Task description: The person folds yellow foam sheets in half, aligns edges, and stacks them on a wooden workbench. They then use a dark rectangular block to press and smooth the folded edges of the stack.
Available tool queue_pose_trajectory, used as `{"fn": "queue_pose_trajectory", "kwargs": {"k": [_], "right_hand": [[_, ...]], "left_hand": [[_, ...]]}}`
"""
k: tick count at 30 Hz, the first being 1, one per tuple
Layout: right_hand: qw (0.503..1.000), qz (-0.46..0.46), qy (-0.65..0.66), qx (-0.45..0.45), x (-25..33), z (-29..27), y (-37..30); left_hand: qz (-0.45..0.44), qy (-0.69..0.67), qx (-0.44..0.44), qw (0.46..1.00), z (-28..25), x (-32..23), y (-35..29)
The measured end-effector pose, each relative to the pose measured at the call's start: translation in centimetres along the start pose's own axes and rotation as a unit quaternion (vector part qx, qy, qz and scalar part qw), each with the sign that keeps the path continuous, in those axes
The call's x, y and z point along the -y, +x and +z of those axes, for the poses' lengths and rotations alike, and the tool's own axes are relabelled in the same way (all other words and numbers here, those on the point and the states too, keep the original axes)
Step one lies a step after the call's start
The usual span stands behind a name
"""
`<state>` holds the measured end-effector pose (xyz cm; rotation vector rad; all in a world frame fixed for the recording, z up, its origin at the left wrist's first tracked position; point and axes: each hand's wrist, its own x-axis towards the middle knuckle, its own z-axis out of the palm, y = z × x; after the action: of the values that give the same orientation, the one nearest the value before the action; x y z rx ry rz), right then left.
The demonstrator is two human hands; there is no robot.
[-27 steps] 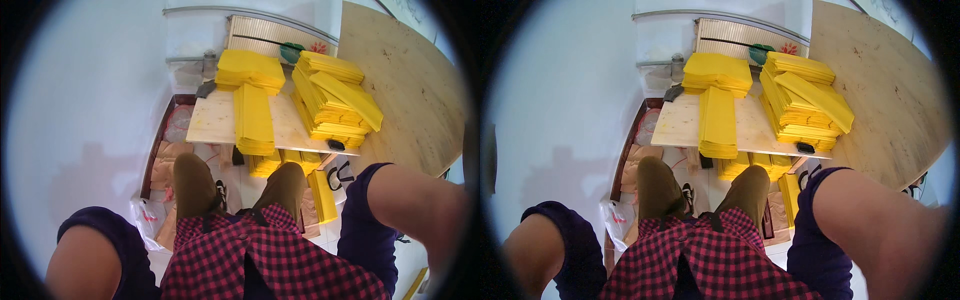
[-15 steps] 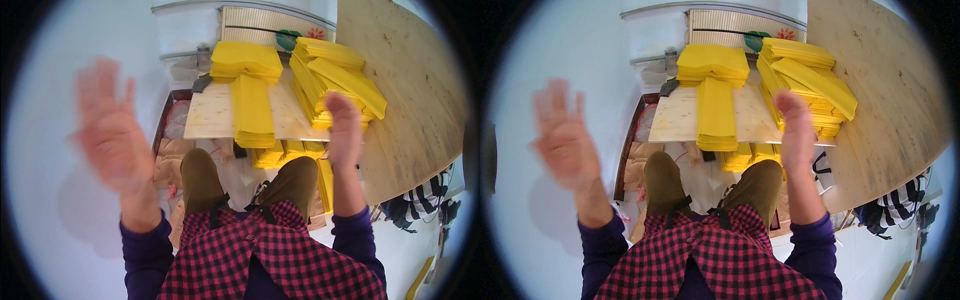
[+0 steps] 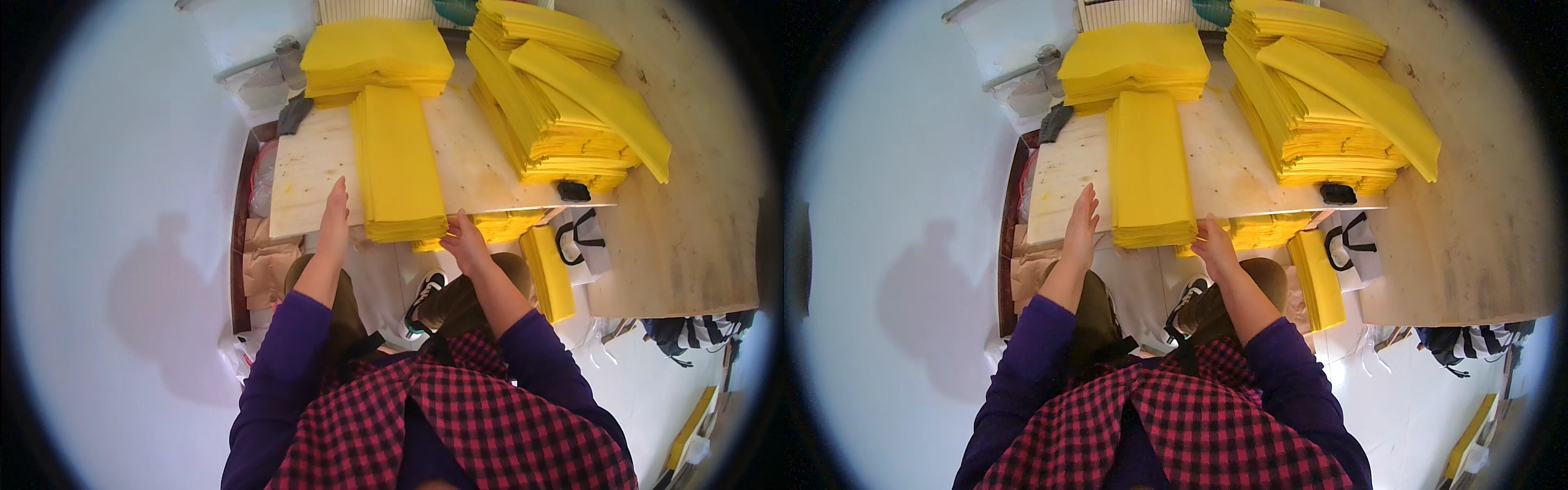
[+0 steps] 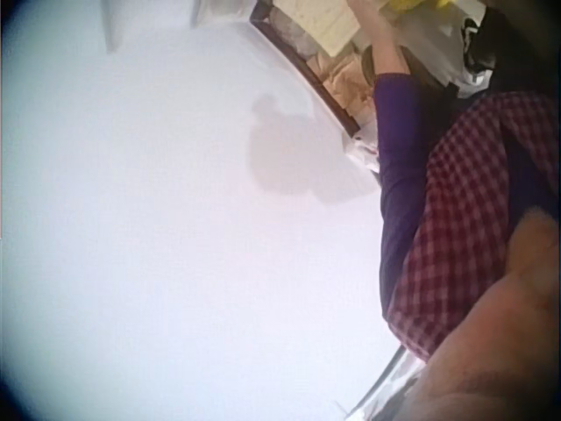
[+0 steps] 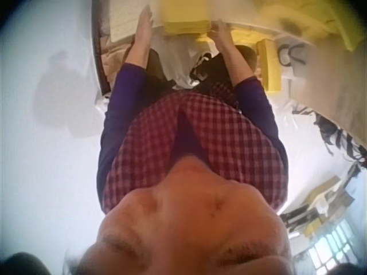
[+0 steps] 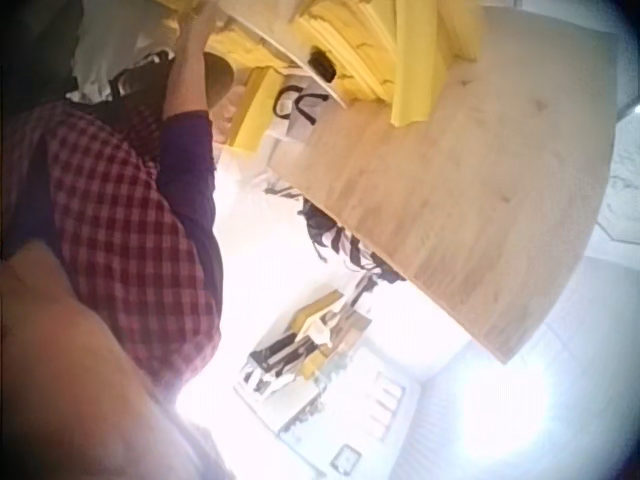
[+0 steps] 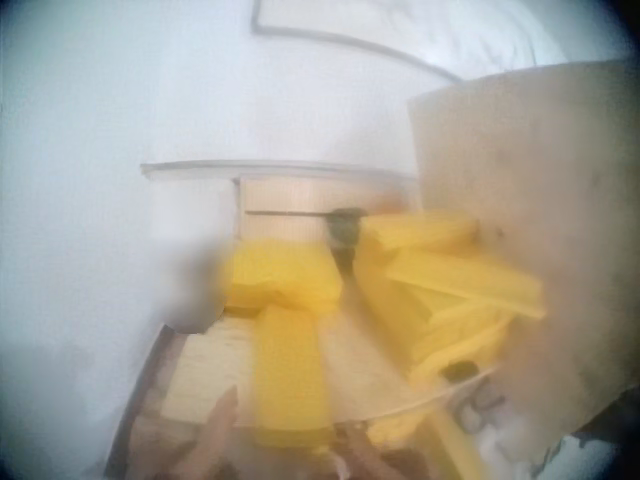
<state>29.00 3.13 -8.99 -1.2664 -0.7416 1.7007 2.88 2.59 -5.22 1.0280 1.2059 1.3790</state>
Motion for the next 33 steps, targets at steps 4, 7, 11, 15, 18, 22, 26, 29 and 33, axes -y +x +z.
{"fn": "queue_pose_trajectory", "kwargs": {"k": [4, 7, 11, 15, 18, 22, 26, 29, 33], "right_hand": [[0.994, 0.052, 0.089, 0.03, -0.1, 0.6, 1.4], [0.987, 0.047, 0.142, 0.066, 0.0, 1.0, 1.8], [0.985, 0.064, 0.135, 0.091, 1.1, 1.5, 1.4], [0.987, 0.046, 0.119, 0.1, 1.9, 2.5, 0.3], [0.987, 0.035, 0.099, 0.118, 2.3, 2.9, 0.0], [0.987, 0.048, 0.116, 0.105, 2.8, 2.9, -0.2], [0.979, 0.082, 0.16, 0.097, 3.2, 2.2, -0.3], [0.985, 0.079, 0.108, 0.108, 2.9, 1.7, 0.1], [0.99, 0.065, 0.083, 0.096, 2.1, 1.6, 0.9]], "left_hand": [[-0.044, -0.119, 0.04, 0.991, 1.8, 1.8, 3.4], [-0.061, -0.177, 0.047, 0.981, 3.2, 2.4, 4.4], [-0.067, -0.161, 0.012, 0.985, 3.9, 2.2, 4.3], [-0.083, -0.168, 0.001, 0.982, 4.3, 1.7, 3.8], [-0.081, -0.167, -0.001, 0.983, 4.7, 1.4, 3.7], [-0.08, -0.146, -0.004, 0.986, 4.8, 1.5, 3.8], [-0.072, -0.135, -0.005, 0.988, 5.0, 1.8, 3.8], [-0.064, -0.138, -0.006, 0.988, 5.3, 2.1, 3.7], [-0.064, -0.139, -0.009, 0.988, 5.5, 2.2, 3.7]]}}
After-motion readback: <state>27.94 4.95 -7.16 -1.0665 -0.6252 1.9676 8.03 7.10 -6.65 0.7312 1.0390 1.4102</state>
